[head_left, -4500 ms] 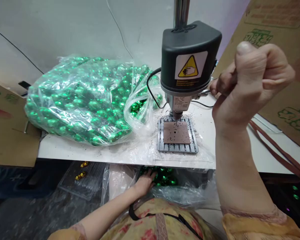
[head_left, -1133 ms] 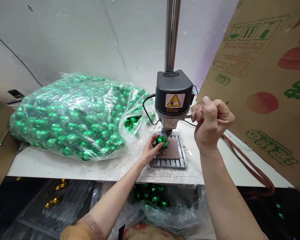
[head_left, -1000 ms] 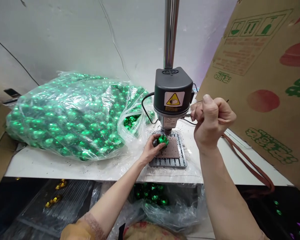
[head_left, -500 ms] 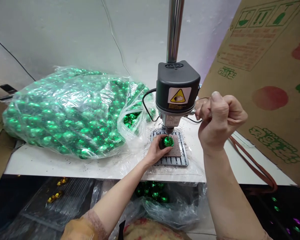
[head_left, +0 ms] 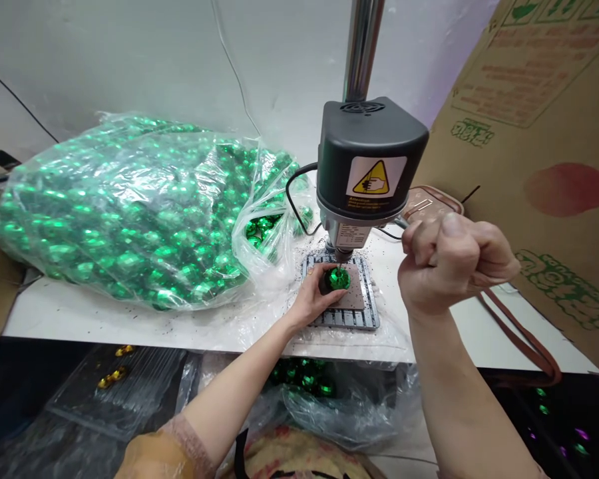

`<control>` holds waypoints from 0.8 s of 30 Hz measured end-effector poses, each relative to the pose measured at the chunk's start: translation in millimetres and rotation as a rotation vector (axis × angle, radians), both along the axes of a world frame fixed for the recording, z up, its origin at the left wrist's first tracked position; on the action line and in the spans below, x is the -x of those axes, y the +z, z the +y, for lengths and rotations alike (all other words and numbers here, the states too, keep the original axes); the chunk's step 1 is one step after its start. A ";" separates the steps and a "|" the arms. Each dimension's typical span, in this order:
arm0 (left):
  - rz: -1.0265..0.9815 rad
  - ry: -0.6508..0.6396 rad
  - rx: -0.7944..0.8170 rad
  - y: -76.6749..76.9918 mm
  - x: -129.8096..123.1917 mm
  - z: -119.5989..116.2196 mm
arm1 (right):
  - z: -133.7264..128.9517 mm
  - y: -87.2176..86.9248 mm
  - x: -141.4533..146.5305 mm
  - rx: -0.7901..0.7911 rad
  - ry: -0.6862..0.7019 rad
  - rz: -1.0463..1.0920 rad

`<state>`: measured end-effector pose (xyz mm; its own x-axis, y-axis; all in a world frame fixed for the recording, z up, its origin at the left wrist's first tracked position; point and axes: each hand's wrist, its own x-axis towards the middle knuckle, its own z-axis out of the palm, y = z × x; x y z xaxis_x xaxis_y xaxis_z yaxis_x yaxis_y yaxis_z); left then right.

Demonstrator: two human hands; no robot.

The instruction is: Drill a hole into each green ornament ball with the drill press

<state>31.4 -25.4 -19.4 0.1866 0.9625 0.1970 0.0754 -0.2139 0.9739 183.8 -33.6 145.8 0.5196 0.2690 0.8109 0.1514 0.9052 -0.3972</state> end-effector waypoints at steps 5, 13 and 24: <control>0.048 -0.013 -0.022 -3.5 1.1 0.1 | 1.3 -2.2 1.9 -0.043 -0.003 0.022; 0.142 -0.035 -0.089 -7.1 2.4 1.9 | 9.6 -13.7 -2.2 -0.169 -0.032 -0.027; 0.162 -0.029 -0.106 -11.0 2.7 2.8 | 7.4 -22.8 -4.0 -0.202 0.019 -0.065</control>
